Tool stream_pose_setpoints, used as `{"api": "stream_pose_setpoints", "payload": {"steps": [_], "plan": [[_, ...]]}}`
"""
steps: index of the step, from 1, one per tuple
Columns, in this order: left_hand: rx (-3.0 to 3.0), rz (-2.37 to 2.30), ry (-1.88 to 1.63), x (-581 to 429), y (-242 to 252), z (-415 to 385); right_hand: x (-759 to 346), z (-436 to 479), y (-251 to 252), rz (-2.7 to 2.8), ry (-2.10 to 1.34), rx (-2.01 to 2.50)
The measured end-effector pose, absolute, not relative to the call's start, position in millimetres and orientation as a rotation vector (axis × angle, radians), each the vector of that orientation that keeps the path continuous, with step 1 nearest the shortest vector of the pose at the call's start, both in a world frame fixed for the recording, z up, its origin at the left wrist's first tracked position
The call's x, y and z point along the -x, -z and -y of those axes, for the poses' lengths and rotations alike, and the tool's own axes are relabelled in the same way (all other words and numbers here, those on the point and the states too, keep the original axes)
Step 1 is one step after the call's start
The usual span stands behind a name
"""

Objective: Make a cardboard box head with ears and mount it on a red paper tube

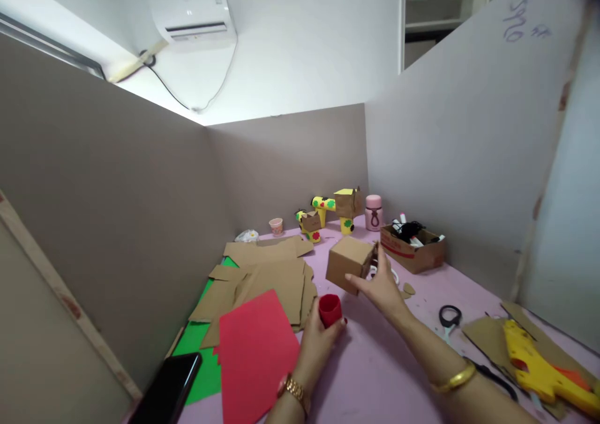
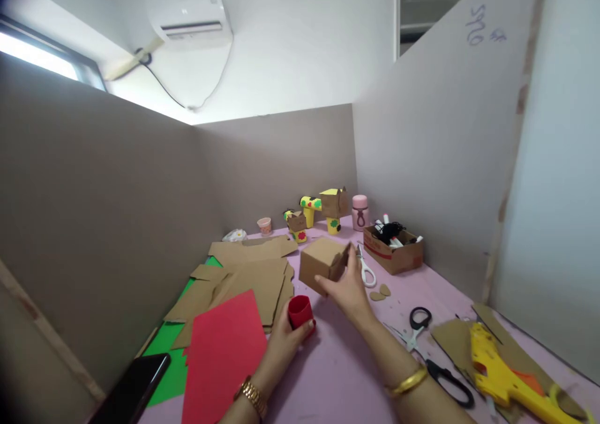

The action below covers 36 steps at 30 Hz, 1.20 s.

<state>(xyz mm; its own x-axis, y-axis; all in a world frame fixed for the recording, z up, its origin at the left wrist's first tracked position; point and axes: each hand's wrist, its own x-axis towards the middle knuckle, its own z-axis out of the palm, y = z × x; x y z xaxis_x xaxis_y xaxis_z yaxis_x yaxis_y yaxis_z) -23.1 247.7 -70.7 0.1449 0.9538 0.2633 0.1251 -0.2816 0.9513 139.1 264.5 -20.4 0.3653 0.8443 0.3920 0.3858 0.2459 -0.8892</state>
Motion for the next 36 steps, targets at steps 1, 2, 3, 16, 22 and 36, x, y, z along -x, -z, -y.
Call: {"api": "stream_pose_setpoints", "payload": {"steps": [1, 2, 3, 16, 22, 36], "plan": [[-1.584, -1.086, -1.249, 21.8, 70.4, -247.6, -136.5, -257.8, 11.1, 1.257, -0.463, 1.346], [-1.590, -1.097, -1.258, 20.6, 69.7, -247.5, -132.8, -251.1, 2.7, 1.291, -0.477, 1.331], [-1.598, -1.106, -1.264, 19.6, 68.8, -247.5, -128.3, -244.7, -4.1, 1.325, -0.494, 1.319], [-1.715, -1.195, -1.232, 19.3, 59.4, -244.5, -113.9, -227.3, -6.2, 1.550, -0.693, 1.240], [-1.735, -1.251, -1.218, 21.6, 60.1, -245.1, -135.8, -230.5, -12.1, 1.493, -0.757, 1.130], [-1.797, -1.231, -1.199, 22.3, 57.5, -248.9, -140.2, -225.2, -13.7, 1.547, -0.879, 0.997]]}}
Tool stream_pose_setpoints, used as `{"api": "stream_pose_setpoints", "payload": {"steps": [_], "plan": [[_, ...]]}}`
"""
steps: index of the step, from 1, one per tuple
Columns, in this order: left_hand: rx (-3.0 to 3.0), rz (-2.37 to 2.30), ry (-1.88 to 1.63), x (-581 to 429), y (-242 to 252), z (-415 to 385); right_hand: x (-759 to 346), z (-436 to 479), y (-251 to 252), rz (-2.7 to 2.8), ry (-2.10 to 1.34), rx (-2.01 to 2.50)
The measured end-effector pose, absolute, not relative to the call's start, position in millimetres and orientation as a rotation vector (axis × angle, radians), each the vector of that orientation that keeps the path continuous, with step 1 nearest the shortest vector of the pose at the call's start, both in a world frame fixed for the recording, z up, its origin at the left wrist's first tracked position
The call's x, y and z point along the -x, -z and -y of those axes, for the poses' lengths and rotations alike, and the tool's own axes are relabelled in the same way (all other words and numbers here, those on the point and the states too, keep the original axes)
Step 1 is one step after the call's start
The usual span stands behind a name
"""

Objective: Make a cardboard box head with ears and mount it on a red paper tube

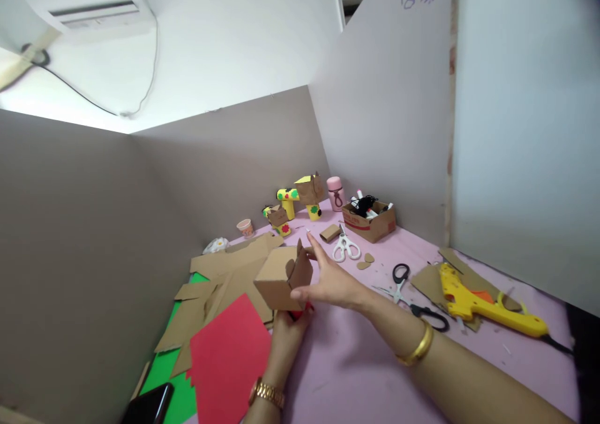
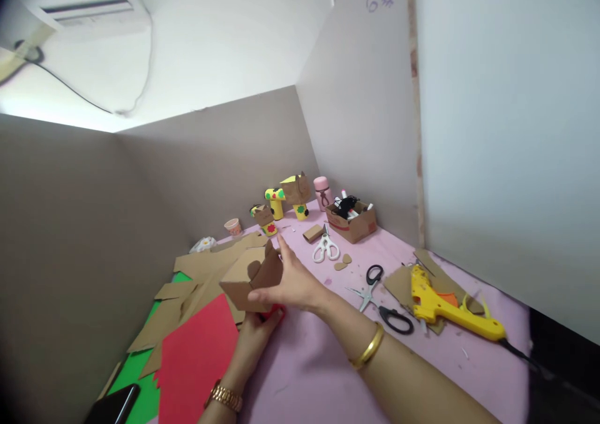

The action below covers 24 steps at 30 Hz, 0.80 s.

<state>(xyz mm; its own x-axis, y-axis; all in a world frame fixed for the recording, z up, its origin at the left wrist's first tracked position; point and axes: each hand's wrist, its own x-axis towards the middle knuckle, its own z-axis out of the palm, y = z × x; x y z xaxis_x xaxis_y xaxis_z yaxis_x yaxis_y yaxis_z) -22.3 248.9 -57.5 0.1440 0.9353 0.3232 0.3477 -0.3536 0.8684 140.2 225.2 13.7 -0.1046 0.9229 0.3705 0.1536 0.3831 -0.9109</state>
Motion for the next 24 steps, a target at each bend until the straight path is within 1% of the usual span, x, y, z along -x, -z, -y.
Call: {"api": "stream_pose_setpoints", "payload": {"steps": [8, 24], "plan": [[-1.759, -1.228, -1.199, 23.3, 57.4, -248.5, -137.9, -228.1, -7.7, 1.527, -0.800, 1.008], [-1.692, -1.234, -1.204, 23.6, 57.8, -245.2, -137.1, -229.0, 1.2, 1.527, -0.796, 0.976]]}}
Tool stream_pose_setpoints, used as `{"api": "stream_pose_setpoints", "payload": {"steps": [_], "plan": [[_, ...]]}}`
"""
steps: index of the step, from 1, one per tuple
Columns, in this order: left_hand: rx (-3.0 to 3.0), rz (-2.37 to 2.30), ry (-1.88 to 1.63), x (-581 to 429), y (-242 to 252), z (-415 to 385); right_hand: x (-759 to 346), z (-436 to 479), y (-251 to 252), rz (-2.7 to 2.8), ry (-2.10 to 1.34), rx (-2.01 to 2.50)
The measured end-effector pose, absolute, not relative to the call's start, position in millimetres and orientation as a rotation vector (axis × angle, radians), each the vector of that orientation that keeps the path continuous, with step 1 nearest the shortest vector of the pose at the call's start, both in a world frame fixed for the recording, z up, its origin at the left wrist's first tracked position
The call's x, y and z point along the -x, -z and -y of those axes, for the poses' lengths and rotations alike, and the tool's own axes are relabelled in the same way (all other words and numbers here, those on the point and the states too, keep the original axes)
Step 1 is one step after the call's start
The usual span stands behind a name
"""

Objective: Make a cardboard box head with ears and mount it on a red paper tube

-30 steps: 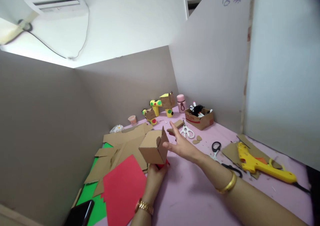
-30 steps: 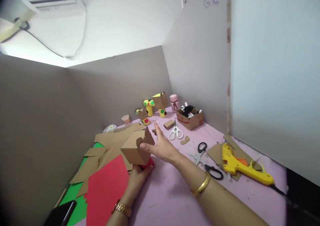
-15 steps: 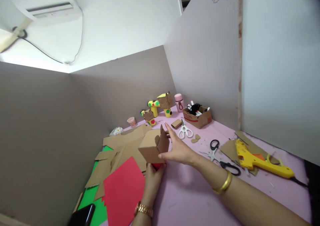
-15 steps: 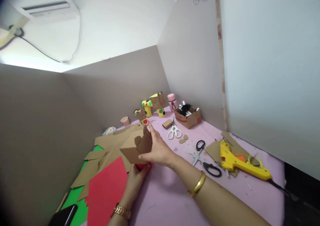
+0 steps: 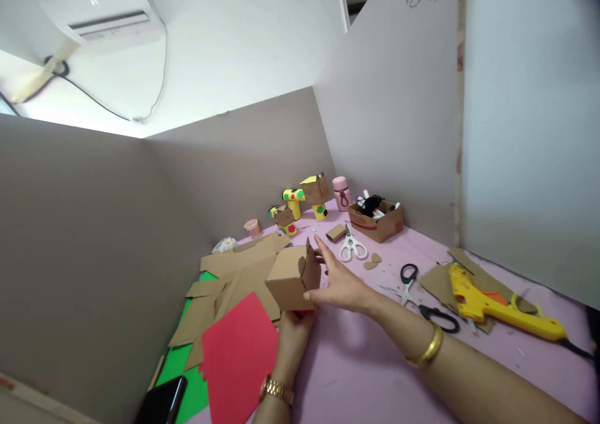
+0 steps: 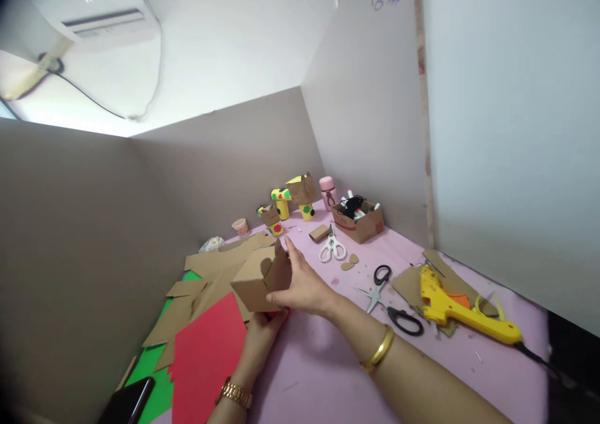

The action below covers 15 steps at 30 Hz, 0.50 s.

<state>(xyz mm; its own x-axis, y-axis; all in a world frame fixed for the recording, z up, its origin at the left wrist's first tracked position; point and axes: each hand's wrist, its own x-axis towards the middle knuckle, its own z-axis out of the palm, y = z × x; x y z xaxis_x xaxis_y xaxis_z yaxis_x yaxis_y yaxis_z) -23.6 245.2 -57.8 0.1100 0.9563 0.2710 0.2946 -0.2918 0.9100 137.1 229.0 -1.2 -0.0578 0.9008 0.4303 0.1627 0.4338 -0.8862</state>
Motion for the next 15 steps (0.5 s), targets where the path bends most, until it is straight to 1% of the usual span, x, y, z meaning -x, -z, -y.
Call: {"api": "stream_pose_setpoints", "payload": {"steps": [8, 11, 15], "plan": [[-1.631, -1.225, -1.199, 25.4, 62.9, -243.4, -149.1, -246.9, 9.1, 1.218, -0.561, 1.168], [-1.611, -1.240, -1.186, 25.2, 62.4, -242.6, -153.5, -255.6, 26.0, 1.179, -0.506, 1.265], [-1.588, -1.255, -1.177, 26.0, 62.6, -241.5, -154.5, -262.5, 50.4, 1.259, -0.496, 1.329]]}}
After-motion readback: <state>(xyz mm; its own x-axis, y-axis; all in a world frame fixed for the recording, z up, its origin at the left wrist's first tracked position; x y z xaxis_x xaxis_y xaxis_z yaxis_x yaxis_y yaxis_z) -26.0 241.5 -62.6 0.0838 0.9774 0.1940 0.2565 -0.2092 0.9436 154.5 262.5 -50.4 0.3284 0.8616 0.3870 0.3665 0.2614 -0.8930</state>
